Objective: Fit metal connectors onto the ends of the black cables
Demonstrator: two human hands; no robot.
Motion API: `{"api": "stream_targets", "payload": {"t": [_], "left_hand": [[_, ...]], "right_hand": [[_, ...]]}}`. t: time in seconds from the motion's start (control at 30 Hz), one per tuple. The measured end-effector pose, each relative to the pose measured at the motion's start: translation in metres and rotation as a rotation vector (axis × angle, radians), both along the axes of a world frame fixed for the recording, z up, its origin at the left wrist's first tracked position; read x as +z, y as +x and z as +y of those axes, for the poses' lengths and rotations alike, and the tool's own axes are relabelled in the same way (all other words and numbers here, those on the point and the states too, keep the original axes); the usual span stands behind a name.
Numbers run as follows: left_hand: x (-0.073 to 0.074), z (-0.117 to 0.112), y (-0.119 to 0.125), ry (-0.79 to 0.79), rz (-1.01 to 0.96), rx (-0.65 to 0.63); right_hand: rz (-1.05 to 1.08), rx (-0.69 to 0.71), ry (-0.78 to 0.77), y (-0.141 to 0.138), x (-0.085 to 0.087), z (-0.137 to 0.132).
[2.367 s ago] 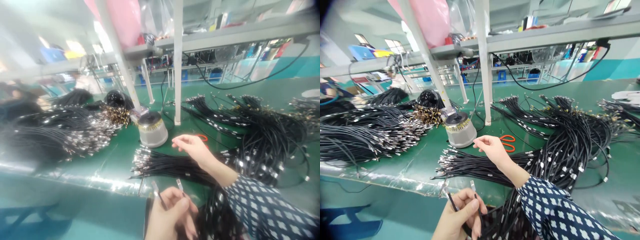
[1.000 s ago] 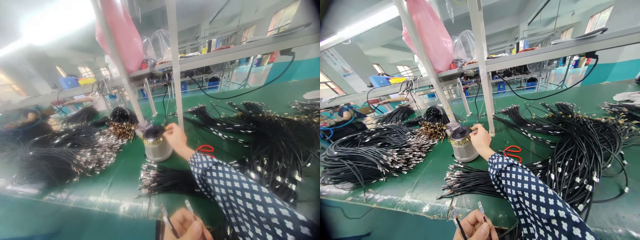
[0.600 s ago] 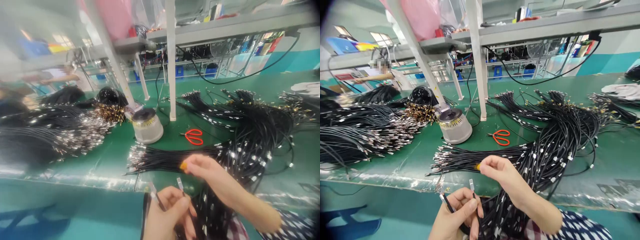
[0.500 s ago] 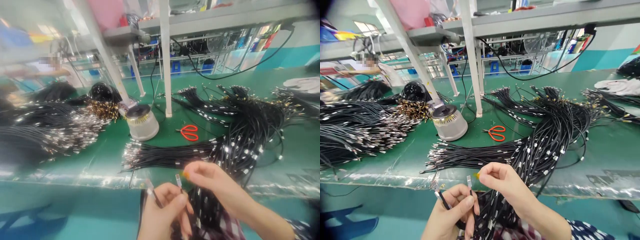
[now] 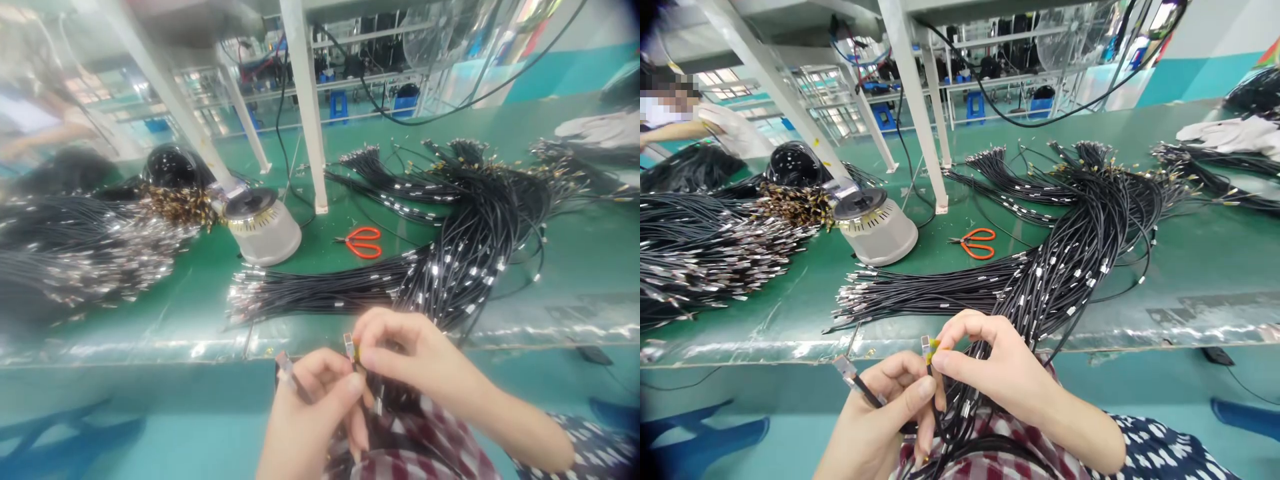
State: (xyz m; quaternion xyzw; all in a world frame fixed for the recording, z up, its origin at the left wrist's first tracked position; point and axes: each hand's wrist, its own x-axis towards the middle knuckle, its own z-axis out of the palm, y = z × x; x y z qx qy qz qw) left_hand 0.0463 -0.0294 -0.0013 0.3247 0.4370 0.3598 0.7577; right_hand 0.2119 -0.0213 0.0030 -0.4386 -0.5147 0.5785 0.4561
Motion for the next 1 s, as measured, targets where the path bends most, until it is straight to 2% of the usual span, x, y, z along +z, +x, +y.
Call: {"api": "stream_targets", "payload": {"t": [0.8,1.0], "left_hand": [[0.0052,-0.0027,0.0039,0.008,0.003,0.011],[0.0068,-0.0052,0.0039,0.068,0.018,-0.002]], "right_hand": [[-0.016,-0.039,-0.023,-0.0029,0.0008,0.0003],[0.0,-0.041,-0.049,-0.0067,0.001,-0.0023]]}}
